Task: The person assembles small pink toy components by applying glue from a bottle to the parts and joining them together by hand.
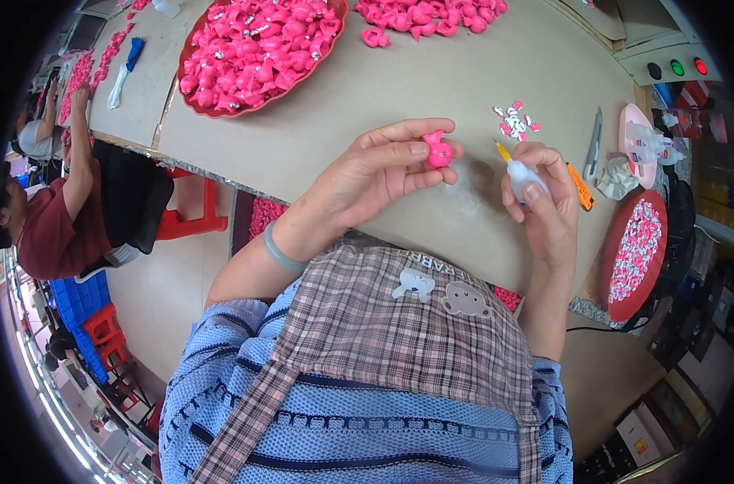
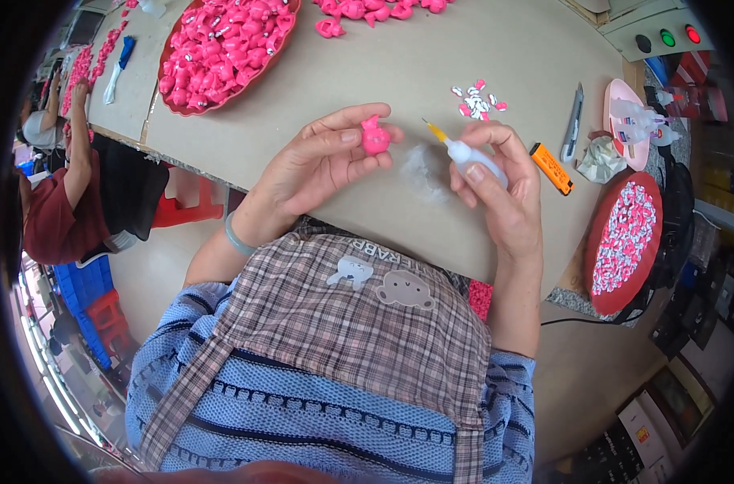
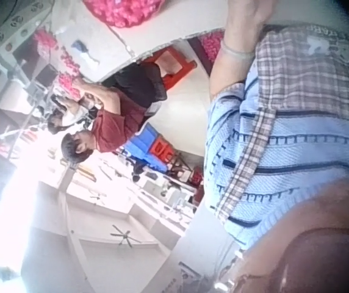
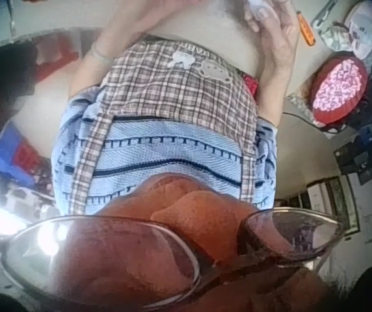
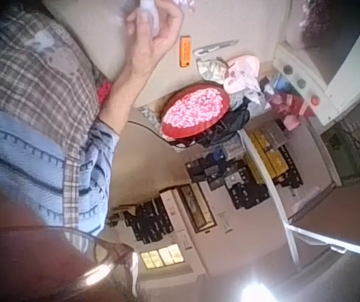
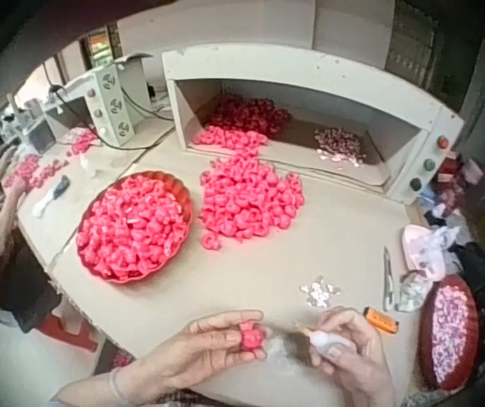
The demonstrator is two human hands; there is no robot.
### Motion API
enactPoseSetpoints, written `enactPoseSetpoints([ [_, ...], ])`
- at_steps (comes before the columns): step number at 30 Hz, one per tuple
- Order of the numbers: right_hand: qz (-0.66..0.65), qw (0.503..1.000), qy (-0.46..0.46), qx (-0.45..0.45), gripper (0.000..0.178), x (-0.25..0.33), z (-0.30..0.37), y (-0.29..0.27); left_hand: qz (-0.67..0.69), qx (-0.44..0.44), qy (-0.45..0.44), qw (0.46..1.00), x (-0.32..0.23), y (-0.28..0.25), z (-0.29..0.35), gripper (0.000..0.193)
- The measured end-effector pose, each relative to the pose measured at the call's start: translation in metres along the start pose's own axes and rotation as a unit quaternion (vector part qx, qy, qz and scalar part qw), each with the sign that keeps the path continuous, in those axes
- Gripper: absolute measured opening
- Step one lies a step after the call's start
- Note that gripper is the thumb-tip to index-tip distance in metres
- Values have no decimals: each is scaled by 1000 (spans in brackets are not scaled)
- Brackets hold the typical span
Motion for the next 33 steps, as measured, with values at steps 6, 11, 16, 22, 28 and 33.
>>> enactPoseSetpoints([
  [6, -50, 990, -93, -94, 30, 17, 3, -22, -13, 11, 24, 1000, -4, -8, 4, 41],
  [11, -67, 979, -153, -119, 40, 32, 3, -42, -10, -21, 104, 994, -16, -19, 7, 35],
  [16, -33, 975, -152, -160, 41, 30, 2, -42, 12, 4, 109, 994, -15, -27, 1, 32],
  [22, 42, 975, -134, -174, 41, 26, 2, -13, -31, -22, 59, 998, 4, -5, 5, 30],
  [28, 56, 970, -162, -169, 32, 12, 11, 11, -53, 10, 18, 998, 14, -2, 6, 30],
  [33, 111, 957, -216, -160, 32, 8, 16, 20, -62, 16, 18, 998, 15, -1, 9, 30],
])
Point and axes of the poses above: each hand's wrist, its own z-axis away from the middle knuckle, its own y-axis out of the palm, x = y × z, the point moved 2 cm from there along -z, towards the middle knuckle, and after that the axes turned 11 degrees about -x, right-handed, at the moved point
